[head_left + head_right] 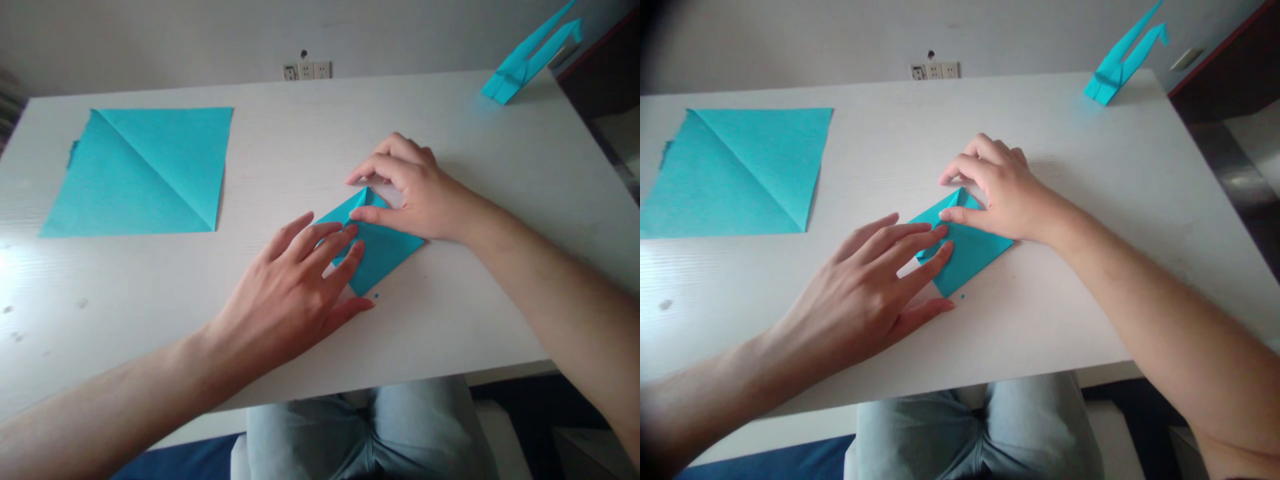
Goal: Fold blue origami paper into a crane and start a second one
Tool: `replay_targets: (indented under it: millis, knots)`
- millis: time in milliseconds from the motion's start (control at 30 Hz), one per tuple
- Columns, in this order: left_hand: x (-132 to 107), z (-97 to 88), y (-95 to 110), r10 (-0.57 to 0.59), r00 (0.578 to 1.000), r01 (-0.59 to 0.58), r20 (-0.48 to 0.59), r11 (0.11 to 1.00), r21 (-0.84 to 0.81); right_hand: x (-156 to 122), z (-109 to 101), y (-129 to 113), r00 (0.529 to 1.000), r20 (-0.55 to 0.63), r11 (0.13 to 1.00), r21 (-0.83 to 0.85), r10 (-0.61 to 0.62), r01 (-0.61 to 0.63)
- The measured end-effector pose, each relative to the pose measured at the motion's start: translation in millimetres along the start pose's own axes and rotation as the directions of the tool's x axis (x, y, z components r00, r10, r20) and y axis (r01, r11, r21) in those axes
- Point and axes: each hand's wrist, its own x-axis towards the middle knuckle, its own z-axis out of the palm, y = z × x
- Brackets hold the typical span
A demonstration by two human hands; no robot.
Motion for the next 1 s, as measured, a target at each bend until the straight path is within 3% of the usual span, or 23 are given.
replay_targets:
  millis: [267, 567, 1000]
  knots:
    - [0.1, 1.1, -1.6, 0.009, 1.000, -0.009, -0.010, 1.000, -0.004, -1.4, 9.2, -8.2, 0.997, -0.066, 0.999, -0.035, 0.030, -0.033]
    - [-1.3, 0.3, -0.6, -0.020, 1.000, 0.020, 0.004, 1.000, -0.024, 1.1, -13.1, -4.5, 0.997, 0.080, 0.968, 0.248, 0.010, -0.030]
    - [0.0, -1.8, -0.7, 0.013, 1.000, -0.014, -0.019, 0.999, -0.033, 3.1, -21.5, 4.4, 0.986, 0.164, 0.978, 0.207, -0.001, -0.033]
